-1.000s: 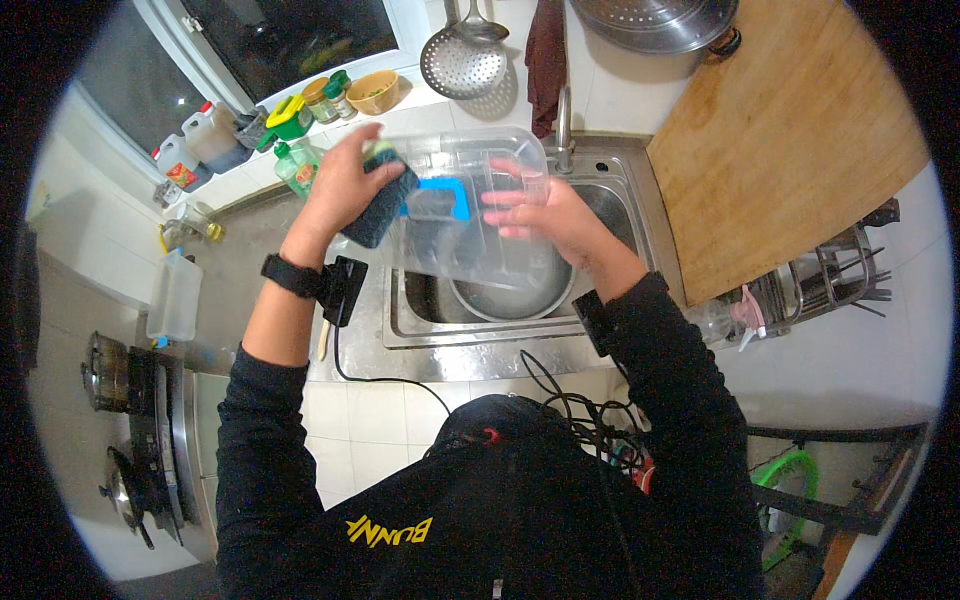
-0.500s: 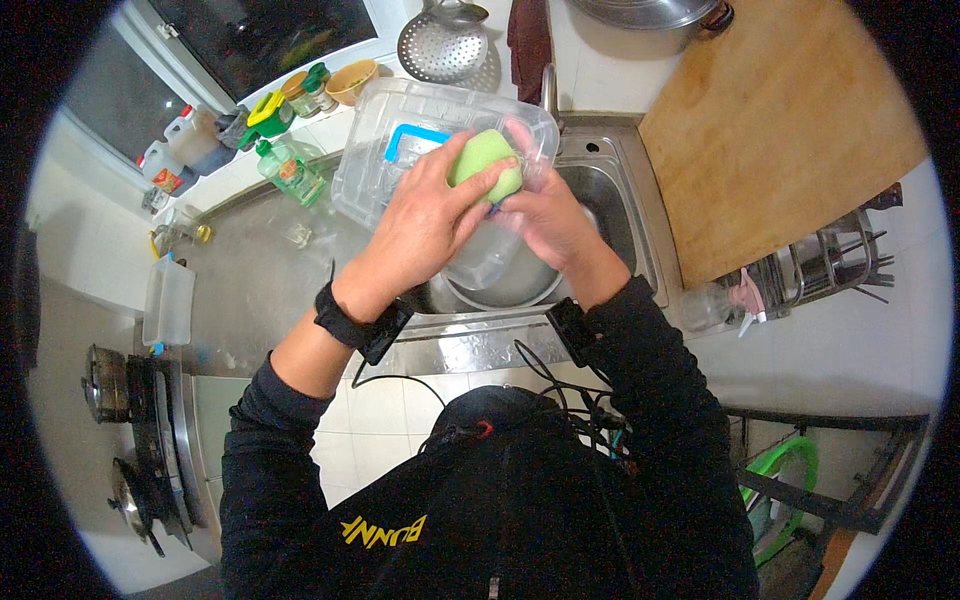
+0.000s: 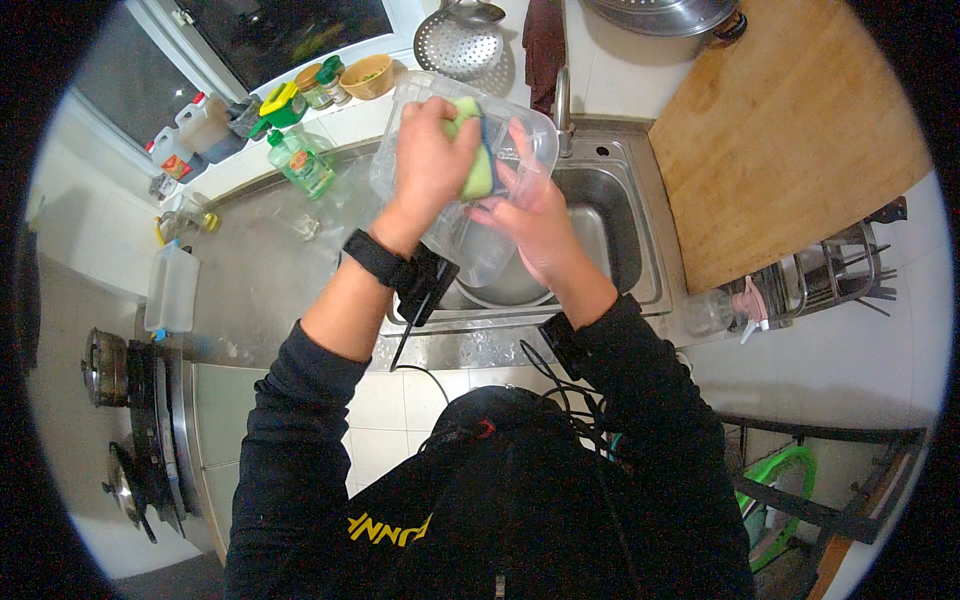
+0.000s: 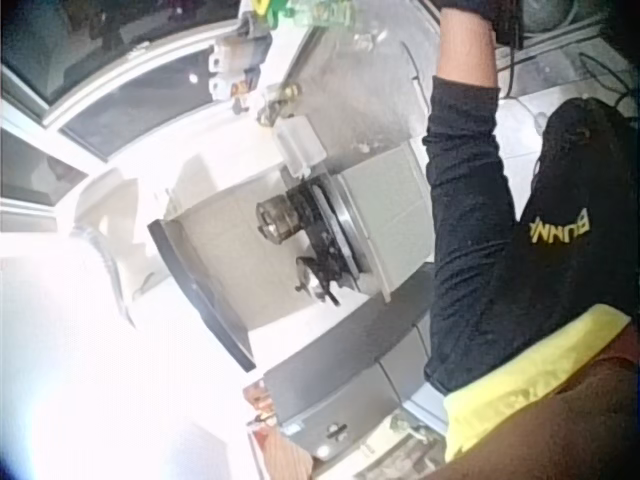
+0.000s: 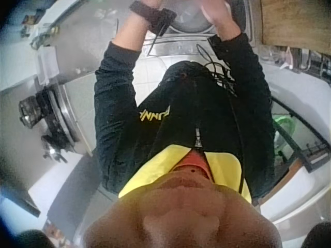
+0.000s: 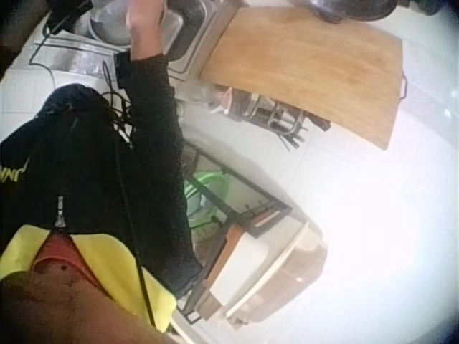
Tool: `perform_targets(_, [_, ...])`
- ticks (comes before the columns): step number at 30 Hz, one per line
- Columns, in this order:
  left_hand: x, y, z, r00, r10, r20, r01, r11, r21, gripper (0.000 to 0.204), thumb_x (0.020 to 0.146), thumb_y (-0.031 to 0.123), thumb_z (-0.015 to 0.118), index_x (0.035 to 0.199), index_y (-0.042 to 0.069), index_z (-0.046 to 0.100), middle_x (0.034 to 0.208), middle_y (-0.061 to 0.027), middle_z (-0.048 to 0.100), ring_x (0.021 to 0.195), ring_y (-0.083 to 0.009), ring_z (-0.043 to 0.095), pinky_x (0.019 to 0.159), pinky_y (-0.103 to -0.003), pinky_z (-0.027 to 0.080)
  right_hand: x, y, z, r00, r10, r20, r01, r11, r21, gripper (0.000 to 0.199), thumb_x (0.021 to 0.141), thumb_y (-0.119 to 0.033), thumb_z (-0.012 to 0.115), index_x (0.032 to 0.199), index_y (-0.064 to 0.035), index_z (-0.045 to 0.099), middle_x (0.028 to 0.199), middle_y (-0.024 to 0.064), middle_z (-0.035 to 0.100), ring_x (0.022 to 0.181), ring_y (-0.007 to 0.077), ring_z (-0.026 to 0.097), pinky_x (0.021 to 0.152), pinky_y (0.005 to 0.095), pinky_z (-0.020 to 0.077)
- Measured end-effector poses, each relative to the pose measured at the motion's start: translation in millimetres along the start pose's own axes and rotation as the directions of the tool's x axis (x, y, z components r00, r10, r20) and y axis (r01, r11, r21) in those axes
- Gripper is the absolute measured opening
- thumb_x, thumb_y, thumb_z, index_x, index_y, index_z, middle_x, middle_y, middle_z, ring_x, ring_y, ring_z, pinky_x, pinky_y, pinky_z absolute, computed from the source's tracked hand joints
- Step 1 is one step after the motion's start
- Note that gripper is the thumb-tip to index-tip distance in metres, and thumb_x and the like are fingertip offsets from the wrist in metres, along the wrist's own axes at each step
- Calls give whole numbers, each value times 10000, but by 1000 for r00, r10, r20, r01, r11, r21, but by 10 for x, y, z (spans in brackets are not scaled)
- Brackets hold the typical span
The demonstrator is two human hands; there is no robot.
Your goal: The person cleans a spray bottle and a plastic container in the kitchen sink. They use a brush to scrub the inside of the spray bottle, rinse it, and then scrub the plastic container with a sponge.
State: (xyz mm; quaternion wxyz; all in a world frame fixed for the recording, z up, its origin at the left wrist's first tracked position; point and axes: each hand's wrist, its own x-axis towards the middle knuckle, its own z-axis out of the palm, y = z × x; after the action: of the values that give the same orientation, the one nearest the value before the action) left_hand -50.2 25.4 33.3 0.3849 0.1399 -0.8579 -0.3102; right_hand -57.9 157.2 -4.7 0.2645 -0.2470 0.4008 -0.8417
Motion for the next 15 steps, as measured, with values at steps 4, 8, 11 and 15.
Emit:
perform_targets(4, [-83, -4, 4, 935, 332, 125, -313, 938, -151, 160, 720, 100, 701, 852, 32, 642, 960, -178, 540, 867, -370, 572, 744, -438, 477, 24, 4, -24, 996, 68, -66, -74, 993, -92, 807, 776, 101, 528, 1479, -135, 211, 1363, 65, 430, 1148, 179, 530, 896, 371, 503])
perform_targets(8, [-212, -29, -68, 781, 599, 178, -573, 800, -179, 199, 712, 41, 685, 909, 54, 666, 971, -137, 554, 896, -333, 550, 765, -395, 458, -10, -11, -186, 993, 118, -30, -120, 990, -71, 846, 763, 117, 508, 1494, -143, 170, 1384, 65, 405, 1202, 177, 487, 915, 383, 497])
perform_targets(11, [-257, -57, -80, 779, 575, 250, -553, 818, -161, 189, 714, 28, 682, 900, 45, 654, 966, -144, 545, 879, -344, 546, 775, -405, 453, -64, 57, -219, 992, 123, -41, -125, 991, -48, 826, 762, 116, 508, 1485, -132, 196, 1366, 66, 419, 1206, 178, 482, 912, 382, 498])
perform_targets(15, [-254, -72, 38, 937, 332, 107, -310, 933, -181, 124, 731, 50, 672, 837, 59, 609, 949, -152, 528, 881, -352, 551, 737, -436, 457, -80, 118, -160, 988, 135, -76, -139, 989, -52, 840, 779, 93, 537, 1492, -145, 163, 1385, 71, 399, 1246, 200, 455, 964, 406, 464])
